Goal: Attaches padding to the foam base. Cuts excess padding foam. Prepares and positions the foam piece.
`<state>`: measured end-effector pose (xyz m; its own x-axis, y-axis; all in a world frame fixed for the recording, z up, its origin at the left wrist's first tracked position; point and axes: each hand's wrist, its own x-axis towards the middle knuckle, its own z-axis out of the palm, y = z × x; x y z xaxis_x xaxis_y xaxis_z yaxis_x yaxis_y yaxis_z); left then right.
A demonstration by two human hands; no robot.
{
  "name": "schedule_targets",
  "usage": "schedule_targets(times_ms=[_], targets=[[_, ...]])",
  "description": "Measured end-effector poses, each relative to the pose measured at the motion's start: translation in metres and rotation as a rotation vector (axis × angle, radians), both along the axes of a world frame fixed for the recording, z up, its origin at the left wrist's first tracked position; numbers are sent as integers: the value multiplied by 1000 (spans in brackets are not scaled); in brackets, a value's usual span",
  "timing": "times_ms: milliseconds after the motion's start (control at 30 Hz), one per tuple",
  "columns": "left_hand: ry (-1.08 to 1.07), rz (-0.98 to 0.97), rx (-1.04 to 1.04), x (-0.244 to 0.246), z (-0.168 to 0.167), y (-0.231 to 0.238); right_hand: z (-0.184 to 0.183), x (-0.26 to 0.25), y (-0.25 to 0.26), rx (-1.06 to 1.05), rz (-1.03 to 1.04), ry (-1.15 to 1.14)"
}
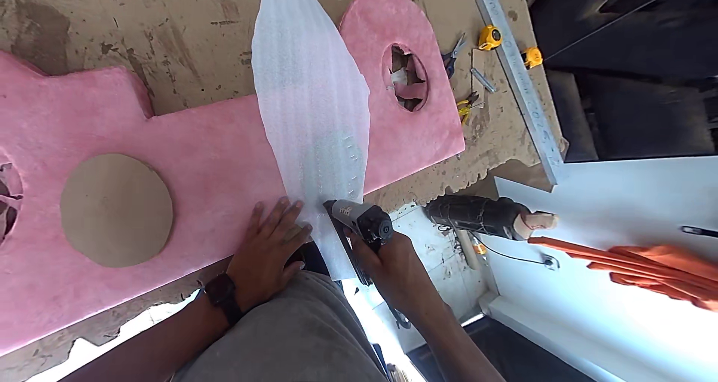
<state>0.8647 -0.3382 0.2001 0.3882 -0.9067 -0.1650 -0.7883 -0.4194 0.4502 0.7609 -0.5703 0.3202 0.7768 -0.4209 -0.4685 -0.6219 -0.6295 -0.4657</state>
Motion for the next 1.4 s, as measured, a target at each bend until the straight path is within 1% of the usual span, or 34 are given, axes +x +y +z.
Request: schedule_targets(times_ms=[100, 133, 200, 267, 300, 367, 467, 567, 633, 833, 967, 1100, 1233, 1300, 1400], targets=[[38, 33, -54, 3, 3, 4, -4, 11, 6, -16, 14, 46], [70, 100, -92, 9, 7, 3, -5, 13, 4, -21, 17, 51], [181, 315, -142, 32, 18, -3, -2, 15, 2, -11, 29, 55], [314, 531, -131, 72, 26, -22, 2, 22, 1, -4, 37, 38], [324, 616, -130, 95, 25, -35, 3, 28, 1, -5, 42, 25], [277, 703, -74, 125, 24, -61, 2, 38, 3, -14, 40, 41], [151, 683, -5, 143, 18, -87, 0, 50, 2, -26, 49, 104], [18, 679, -49, 142, 5, -82, 2, 56, -3, 19, 53, 99], [-21, 692, -103, 140, -3, -81, 7, 64, -7, 24, 46, 81], [22, 704, -182, 140, -8, -76, 4, 92, -19, 9, 57, 145], [18, 722, -211, 141, -10, -75, 11, 105, -27, 30, 56, 125], [41, 730, -202, 138, -11, -74, 5, 119, -34, 10, 37, 123], [39, 739, -219, 139, -9, -75, 12, 125, -43, 43, 31, 146], [30, 748, -225, 141, -11, -76, 14, 133, -48, 11, 21, 124], [37, 736, -221, 137, -10, -73, 6, 136, -54, -34, 15, 121]])
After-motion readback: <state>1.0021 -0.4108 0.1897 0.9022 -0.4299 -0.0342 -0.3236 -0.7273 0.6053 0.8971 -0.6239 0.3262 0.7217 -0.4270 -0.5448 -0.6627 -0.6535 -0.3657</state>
